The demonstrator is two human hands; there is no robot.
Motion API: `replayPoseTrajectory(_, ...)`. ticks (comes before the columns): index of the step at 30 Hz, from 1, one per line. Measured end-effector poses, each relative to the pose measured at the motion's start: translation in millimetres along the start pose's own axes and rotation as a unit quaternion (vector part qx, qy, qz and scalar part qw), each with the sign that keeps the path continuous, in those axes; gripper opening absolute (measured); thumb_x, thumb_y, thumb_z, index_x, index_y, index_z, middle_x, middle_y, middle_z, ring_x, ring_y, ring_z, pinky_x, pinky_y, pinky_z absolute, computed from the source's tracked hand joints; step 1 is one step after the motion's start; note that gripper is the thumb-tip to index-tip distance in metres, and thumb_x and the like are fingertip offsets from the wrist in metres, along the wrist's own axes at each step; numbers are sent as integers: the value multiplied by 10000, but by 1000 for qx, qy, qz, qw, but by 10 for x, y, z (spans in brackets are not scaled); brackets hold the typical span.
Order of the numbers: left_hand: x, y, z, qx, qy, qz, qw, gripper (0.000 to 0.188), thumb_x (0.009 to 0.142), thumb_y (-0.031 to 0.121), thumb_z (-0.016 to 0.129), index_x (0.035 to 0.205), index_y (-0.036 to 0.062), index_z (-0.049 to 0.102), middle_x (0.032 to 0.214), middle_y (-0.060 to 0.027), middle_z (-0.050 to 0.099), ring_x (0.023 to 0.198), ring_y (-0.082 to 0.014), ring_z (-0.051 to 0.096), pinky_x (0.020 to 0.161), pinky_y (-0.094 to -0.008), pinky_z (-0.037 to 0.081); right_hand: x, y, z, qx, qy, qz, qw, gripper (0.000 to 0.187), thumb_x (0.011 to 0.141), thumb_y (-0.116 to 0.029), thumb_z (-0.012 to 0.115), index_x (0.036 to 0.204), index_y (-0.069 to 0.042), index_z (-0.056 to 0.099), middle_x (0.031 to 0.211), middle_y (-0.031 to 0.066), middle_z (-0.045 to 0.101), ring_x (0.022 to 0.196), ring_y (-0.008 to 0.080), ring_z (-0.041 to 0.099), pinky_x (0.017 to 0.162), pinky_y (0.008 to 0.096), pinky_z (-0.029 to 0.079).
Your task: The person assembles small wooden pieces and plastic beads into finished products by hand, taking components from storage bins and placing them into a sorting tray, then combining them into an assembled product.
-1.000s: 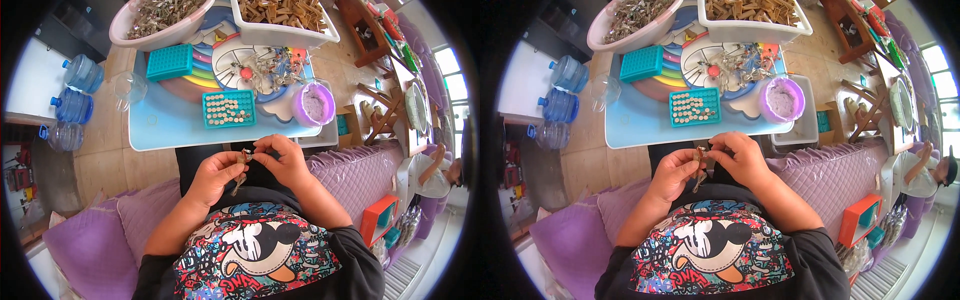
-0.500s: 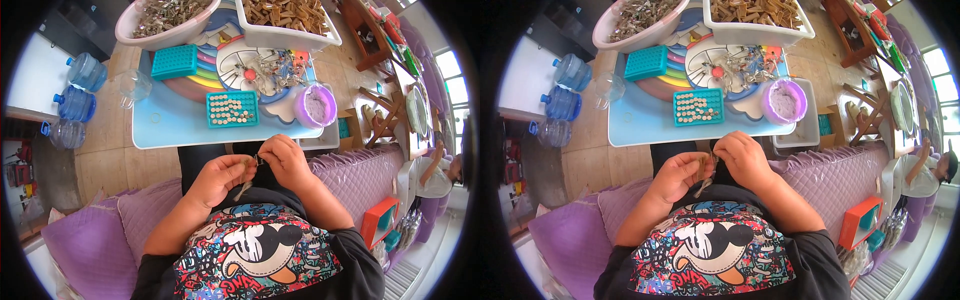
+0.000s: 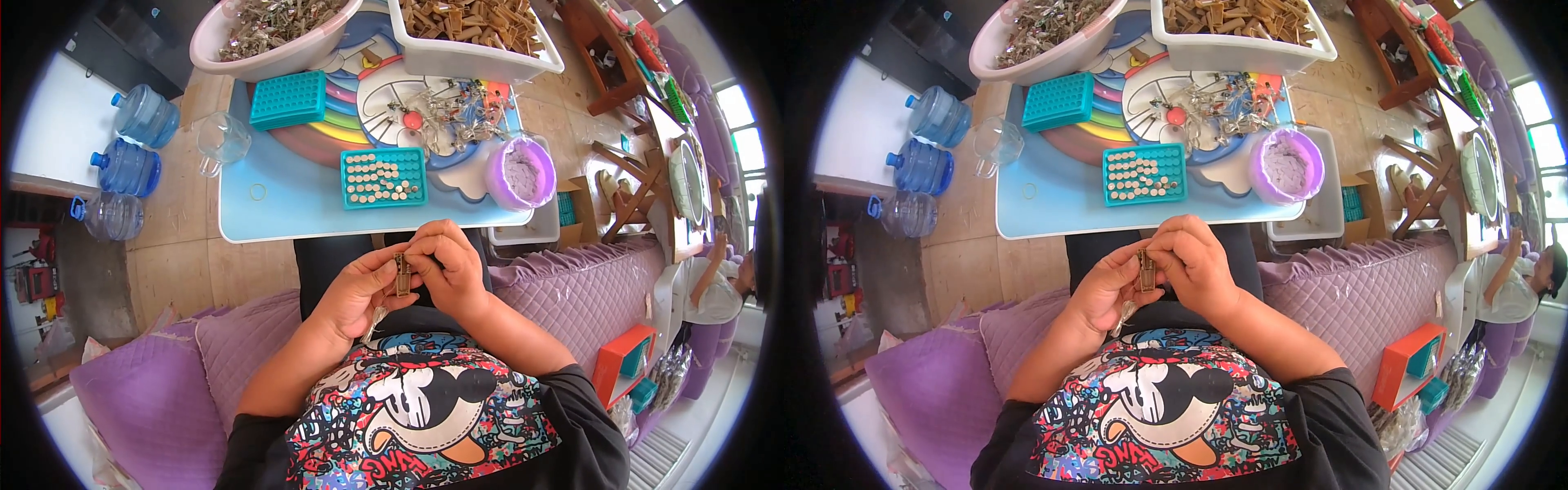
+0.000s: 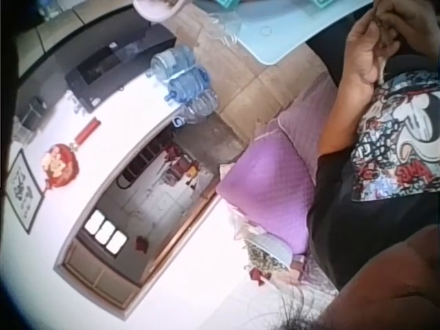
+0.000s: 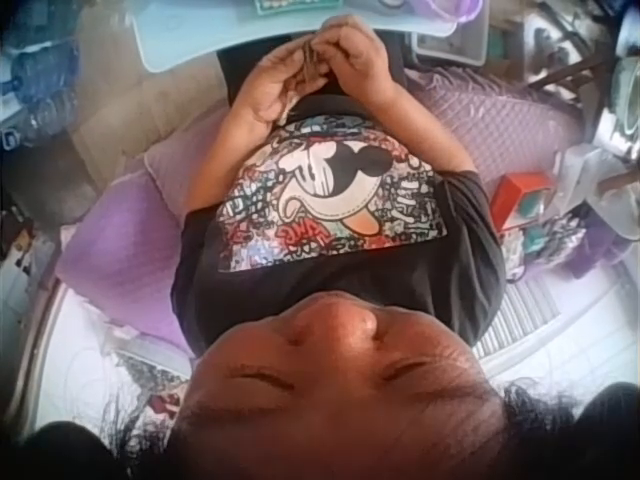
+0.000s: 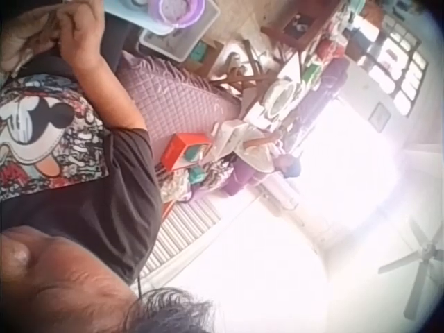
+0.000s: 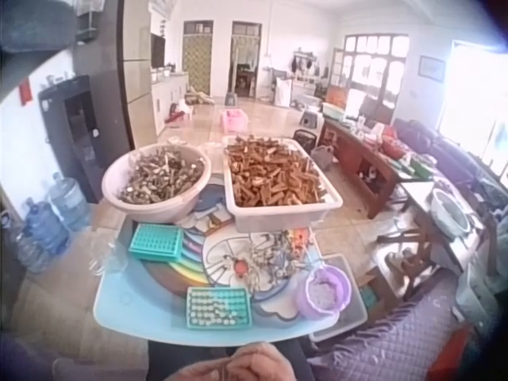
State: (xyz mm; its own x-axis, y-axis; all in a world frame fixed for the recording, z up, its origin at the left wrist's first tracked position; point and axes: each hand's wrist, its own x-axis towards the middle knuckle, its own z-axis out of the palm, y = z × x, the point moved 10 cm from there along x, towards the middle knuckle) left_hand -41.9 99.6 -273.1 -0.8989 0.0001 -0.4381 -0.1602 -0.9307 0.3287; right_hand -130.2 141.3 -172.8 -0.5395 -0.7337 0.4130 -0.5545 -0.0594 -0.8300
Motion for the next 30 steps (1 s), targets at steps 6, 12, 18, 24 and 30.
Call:
replayPoseTrajectory(6, -8, 95, 10, 40, 19, 35, 998, 365, 890, 170, 569, 1220, 22, 512, 1036, -79, 609, 935, -177, 620, 792, -352, 552, 66, -185, 23, -114, -39, -97, 988, 151, 667, 19, 640, 805, -38, 613, 845, 82, 564, 744, 239, 549, 650, 320, 444)
replayPoseTrajectory(12, -3, 206, 2, 97, 57, 84, 990, 315, 910, 132, 533, 1178, -31, 523, 1023, -109, 603, 920, -174, 619, 776, -323, 560, 58, -131, 79, -138, -60, -101, 983, 182, 633, -33, 626, 812, -59, 605, 847, 58, 551, 747, 250, 529, 676, 343, 445)
replayPoseTrajectory(18, 39, 317, -18, 130, 72, 125, 981, 301, 917, 141, 524, 1157, -41, 526, 1014, -104, 604, 874, -166, 624, 767, -310, 559, 81, 40, 85, -55, -45, -11, 997, 221, 682, 35, 662, 884, -29, 599, 863, 99, 571, 776, 255, 567, 680, 314, 464)
replayPoseTrajectory(24, 64, 425, -28, 95, 98, 150, 979, 298, 917, 131, 523, 1166, -33, 514, 996, -89, 603, 879, -162, 619, 752, -298, 554, 112, 79, 74, 2, -37, 44, 998, 222, 703, 30, 675, 902, -24, 591, 944, 109, 562, 815, 248, 579, 704, 302, 476)
replayPoseTrajectory(30, 46, 416, -22, 73, 100, 143, 982, 298, 912, 114, 527, 1171, -33, 514, 1002, -95, 600, 871, -161, 621, 747, -285, 552, 69, -44, 152, -102, -74, -74, 989, 199, 715, 24, 666, 898, -39, 616, 952, 114, 563, 793, 249, 586, 673, 305, 482)
